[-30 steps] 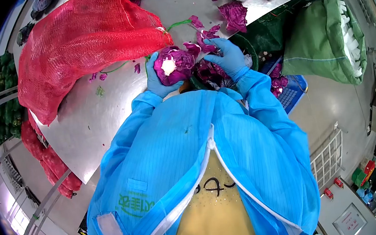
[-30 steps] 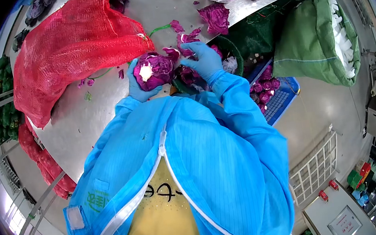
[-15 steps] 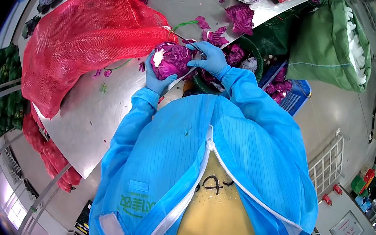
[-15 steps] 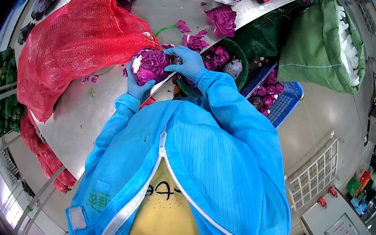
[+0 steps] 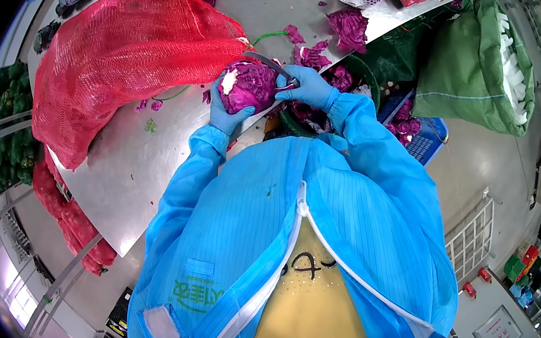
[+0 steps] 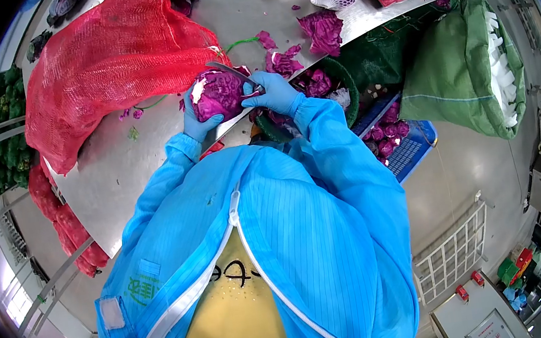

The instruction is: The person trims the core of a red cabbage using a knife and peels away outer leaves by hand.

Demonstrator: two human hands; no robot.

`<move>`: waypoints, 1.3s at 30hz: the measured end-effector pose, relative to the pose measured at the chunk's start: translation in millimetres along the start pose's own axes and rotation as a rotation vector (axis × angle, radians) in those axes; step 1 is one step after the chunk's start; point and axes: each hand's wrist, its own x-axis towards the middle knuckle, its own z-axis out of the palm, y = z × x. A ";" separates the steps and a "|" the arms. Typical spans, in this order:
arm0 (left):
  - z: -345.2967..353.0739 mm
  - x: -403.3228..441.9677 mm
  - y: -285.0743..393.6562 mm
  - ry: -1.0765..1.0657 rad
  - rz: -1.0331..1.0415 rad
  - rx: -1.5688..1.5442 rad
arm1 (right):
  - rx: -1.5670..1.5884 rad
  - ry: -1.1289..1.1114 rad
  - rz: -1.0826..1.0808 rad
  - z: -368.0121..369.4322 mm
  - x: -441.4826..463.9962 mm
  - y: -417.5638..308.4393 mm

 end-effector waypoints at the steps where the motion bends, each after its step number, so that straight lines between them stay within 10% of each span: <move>1: 1.0 -0.6 0.7 0.000 -0.001 0.000 | -0.095 0.037 -0.066 -0.1 -2.1 -1.8; 11: 8.4 -2.6 -12.2 0.054 0.011 -0.076 | 0.005 0.295 -0.021 -10.1 -45.9 -44.3; 17: 15.8 0.1 -12.5 0.071 0.052 -0.005 | -0.762 0.648 -0.098 -2.5 -50.9 -42.5; 28: 22.7 1.9 7.8 0.103 -0.006 0.044 | -0.569 0.337 -0.176 33.4 -18.1 -5.9; 39: 26.8 5.6 0.2 0.162 0.064 0.296 | -0.611 0.714 -0.465 51.0 -19.7 7.5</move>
